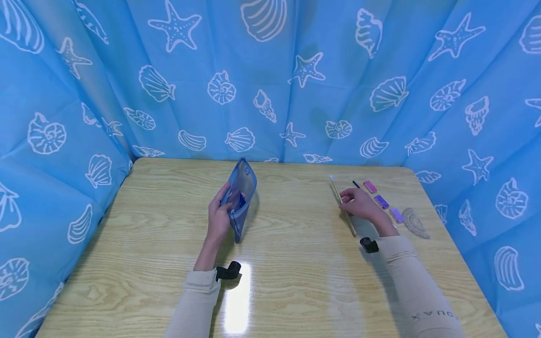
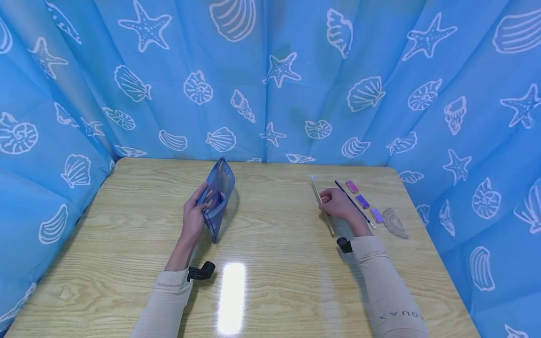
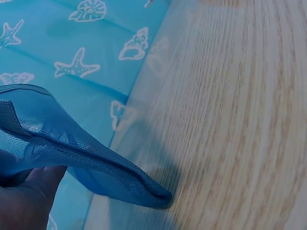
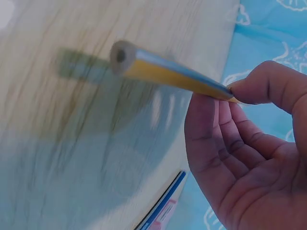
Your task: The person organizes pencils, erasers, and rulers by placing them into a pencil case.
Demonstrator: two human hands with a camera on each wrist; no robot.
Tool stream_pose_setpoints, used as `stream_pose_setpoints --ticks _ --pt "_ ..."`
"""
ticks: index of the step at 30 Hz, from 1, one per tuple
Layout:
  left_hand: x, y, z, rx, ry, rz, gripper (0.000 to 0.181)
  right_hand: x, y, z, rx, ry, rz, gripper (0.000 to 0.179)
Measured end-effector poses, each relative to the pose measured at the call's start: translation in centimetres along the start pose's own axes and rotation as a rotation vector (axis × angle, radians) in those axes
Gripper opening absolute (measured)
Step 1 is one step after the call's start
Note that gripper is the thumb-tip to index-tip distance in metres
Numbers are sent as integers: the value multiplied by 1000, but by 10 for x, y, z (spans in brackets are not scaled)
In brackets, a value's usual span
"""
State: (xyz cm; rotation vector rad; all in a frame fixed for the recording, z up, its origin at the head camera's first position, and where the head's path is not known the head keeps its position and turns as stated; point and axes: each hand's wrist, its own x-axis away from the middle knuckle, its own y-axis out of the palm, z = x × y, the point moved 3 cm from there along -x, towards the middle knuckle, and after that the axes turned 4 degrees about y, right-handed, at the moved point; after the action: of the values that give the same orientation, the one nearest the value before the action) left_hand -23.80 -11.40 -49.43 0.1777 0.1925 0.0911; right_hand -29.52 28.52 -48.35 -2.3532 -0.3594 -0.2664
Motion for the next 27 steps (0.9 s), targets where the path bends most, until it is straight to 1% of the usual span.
stream_pose_setpoints --ticks 3,6,10,13,20,27 --pt "0 0 0 -4 2 -4 66 0 6 -4 -73 -15 -16 46" --pt "0 0 -1 -16 6 -3 66 -1 13 -10 -128 -53 -23 47" --pt "1 1 -1 -32 -1 0 66 -2 24 -20 -188 -95 -21 47" --pt "2 1 -1 -39 -10 1 67 -3 32 -29 -230 -111 -20 48" --pt "2 1 -1 -22 15 -8 66 -4 47 -51 -322 -155 -24 50" --pt "3 2 0 -17 6 -5 66 -4 56 -65 -438 -205 -36 50"
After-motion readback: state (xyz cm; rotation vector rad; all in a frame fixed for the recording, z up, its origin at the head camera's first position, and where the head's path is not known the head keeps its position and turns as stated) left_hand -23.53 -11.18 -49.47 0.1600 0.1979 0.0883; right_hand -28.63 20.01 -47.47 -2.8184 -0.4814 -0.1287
